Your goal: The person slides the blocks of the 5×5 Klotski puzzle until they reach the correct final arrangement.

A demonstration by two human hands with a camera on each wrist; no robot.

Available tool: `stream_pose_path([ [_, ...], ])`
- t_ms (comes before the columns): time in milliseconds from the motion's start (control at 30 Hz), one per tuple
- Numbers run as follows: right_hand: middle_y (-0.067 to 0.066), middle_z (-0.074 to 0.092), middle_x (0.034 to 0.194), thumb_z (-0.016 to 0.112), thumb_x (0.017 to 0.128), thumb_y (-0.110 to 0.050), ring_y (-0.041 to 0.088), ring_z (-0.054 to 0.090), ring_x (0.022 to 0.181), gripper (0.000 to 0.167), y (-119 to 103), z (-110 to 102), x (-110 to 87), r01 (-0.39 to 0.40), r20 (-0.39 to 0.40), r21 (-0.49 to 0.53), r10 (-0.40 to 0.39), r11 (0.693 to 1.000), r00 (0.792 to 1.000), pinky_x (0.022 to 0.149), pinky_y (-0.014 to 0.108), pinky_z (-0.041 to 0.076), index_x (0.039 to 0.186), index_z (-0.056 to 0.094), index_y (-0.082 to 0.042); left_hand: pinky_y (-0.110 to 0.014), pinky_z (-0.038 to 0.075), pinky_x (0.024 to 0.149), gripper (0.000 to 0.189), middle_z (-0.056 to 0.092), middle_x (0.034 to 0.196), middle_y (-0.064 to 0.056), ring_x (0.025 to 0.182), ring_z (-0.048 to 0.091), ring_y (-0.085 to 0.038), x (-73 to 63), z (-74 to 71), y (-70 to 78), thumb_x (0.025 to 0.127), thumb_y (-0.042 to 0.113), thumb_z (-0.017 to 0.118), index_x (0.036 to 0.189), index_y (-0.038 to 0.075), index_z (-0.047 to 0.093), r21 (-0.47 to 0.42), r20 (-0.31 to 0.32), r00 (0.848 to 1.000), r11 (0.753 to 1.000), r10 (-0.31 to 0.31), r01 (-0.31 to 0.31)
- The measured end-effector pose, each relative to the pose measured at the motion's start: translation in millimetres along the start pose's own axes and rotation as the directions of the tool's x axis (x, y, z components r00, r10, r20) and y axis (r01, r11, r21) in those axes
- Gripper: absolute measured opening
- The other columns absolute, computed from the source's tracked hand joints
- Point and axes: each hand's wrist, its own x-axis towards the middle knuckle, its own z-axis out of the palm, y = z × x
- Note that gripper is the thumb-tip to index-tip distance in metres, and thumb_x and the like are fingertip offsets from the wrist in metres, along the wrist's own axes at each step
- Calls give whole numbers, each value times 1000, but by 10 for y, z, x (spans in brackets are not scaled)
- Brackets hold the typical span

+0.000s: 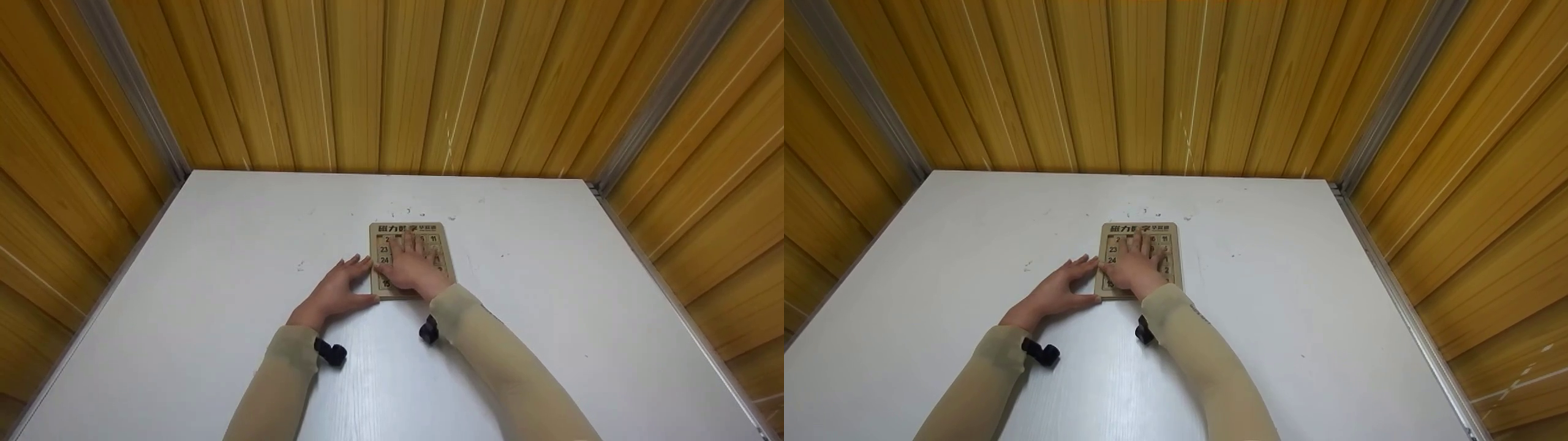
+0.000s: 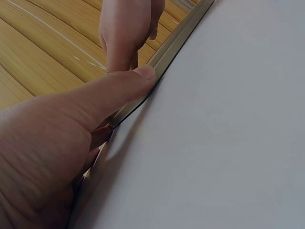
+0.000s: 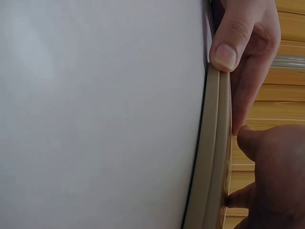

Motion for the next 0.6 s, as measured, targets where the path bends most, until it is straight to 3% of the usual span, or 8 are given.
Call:
stream_pose_path([
  [233,20,-12,172,39,101,-68,45,-5,160,86,-61,1,13,14,12,-2,-14,1000,1000,125,75,0,167,13,-18,-52,18,132,78,44,162,-7,158,28,-33,-5,-2,-9,84,33,85,151,11,52,-5,-10,999,999,35,-35],
  [600,20,-13,173,40,101,-68,43,-7,160,85,-36,-4,13,27,25,22,-27,999,999,125,74,0,167,14,-20,-55,18,132,80,41,165,-7,158,26,-38,-14,-12,28,84,37,85,154,18,49,13,5,1000,1000,-8,8],
])
